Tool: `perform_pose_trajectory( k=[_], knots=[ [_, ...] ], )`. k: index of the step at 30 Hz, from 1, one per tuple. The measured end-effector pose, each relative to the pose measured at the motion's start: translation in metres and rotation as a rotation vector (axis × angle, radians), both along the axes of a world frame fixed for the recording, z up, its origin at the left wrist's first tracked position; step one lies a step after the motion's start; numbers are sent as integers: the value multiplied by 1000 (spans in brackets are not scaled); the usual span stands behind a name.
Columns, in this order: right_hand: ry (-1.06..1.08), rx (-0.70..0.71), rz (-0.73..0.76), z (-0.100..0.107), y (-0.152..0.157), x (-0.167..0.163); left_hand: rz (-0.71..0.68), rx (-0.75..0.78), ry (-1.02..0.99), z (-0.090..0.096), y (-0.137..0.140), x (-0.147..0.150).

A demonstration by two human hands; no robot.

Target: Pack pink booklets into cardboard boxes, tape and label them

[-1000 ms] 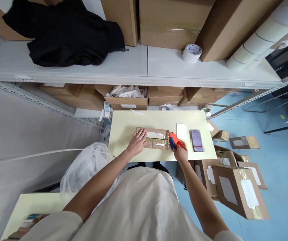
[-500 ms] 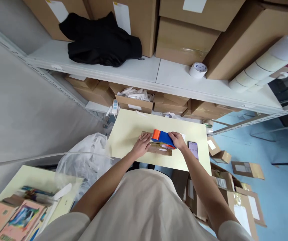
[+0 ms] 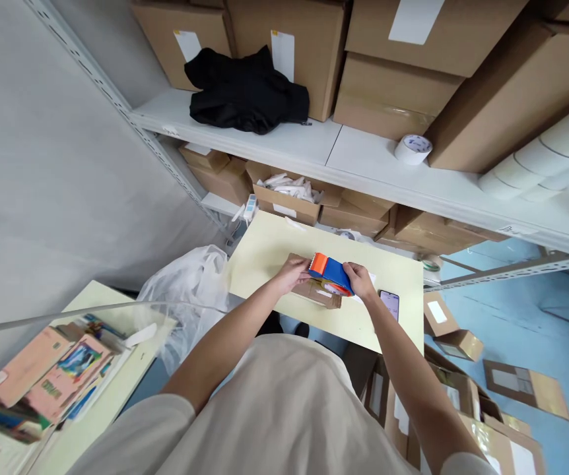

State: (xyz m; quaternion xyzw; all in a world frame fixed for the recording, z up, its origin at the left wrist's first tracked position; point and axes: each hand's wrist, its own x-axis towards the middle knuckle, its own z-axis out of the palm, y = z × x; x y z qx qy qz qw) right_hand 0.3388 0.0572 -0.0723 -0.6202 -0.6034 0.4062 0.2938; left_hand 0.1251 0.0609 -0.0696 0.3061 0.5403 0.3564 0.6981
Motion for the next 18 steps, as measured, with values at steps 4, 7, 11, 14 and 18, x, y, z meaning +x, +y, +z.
perform_pose_trajectory(
  k=[4, 7, 11, 14, 18],
  knots=[
    [-98, 62, 11, 14, 0, -8, 40, 109, 172, -1, 4, -3],
    [-216, 125, 26, 31, -1, -3, 101, 133, 240, -2, 10, -27],
    [-398, 158, 51, 43, -7, 28, 161, 172, 415, -14, 9, -76],
    [-559, 117, 52, 35, -15, 43, 101, 179, 515, -36, 3, -92],
    [-672, 61, 41, 12, -23, 39, 20, 231, 652, -70, -1, -76]
  ],
)
